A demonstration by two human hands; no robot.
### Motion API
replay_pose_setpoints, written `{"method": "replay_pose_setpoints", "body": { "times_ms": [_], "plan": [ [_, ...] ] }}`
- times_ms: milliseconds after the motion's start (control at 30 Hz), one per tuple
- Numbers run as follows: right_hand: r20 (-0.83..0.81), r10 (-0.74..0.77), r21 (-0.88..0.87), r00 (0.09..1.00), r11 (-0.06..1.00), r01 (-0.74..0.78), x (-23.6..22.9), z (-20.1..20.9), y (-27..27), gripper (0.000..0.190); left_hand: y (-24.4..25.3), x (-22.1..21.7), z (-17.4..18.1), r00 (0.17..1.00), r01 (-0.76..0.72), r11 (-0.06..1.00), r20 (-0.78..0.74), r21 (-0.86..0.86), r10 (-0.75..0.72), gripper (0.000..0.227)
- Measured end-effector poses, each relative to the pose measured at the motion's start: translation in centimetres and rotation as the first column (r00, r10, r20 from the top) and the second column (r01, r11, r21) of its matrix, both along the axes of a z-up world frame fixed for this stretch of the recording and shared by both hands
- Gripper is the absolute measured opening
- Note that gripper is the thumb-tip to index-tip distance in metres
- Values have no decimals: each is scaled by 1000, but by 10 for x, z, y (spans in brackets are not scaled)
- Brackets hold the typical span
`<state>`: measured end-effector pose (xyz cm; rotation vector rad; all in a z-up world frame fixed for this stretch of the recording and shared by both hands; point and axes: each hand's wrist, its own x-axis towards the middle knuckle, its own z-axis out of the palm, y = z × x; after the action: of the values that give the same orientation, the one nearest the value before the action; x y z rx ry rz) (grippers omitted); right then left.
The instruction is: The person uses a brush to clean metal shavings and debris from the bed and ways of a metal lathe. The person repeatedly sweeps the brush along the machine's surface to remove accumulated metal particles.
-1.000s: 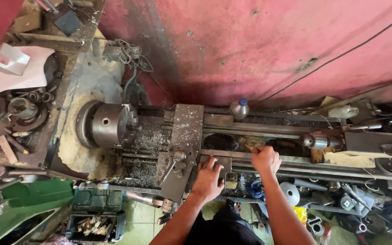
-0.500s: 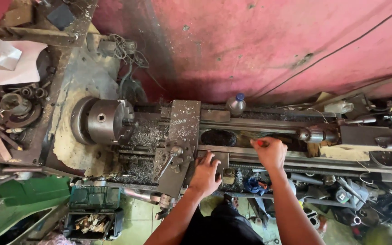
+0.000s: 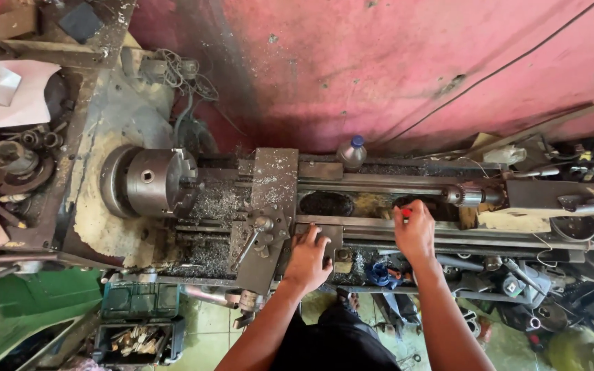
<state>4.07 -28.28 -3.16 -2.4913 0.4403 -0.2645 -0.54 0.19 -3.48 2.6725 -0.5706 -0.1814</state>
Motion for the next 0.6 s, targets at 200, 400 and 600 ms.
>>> {"method": "replay_pose_setpoints", "body": {
  "times_ms": [200,400,600],
  "plan": [
    [-113,96,36,989,995,-93,-32,27,23,25,1,-2,-8,997,12,1000,73,-27,-10,47],
    [33,-132,45,991,990,131,-44,2,4,23,-1,-5,8,996,6,999,85,-47,-2,45],
    [47,-152,-213,987,964,158,-57,21,10,17,-1,-6,24,999,0,999,50,-45,3,45]
  ]
}}
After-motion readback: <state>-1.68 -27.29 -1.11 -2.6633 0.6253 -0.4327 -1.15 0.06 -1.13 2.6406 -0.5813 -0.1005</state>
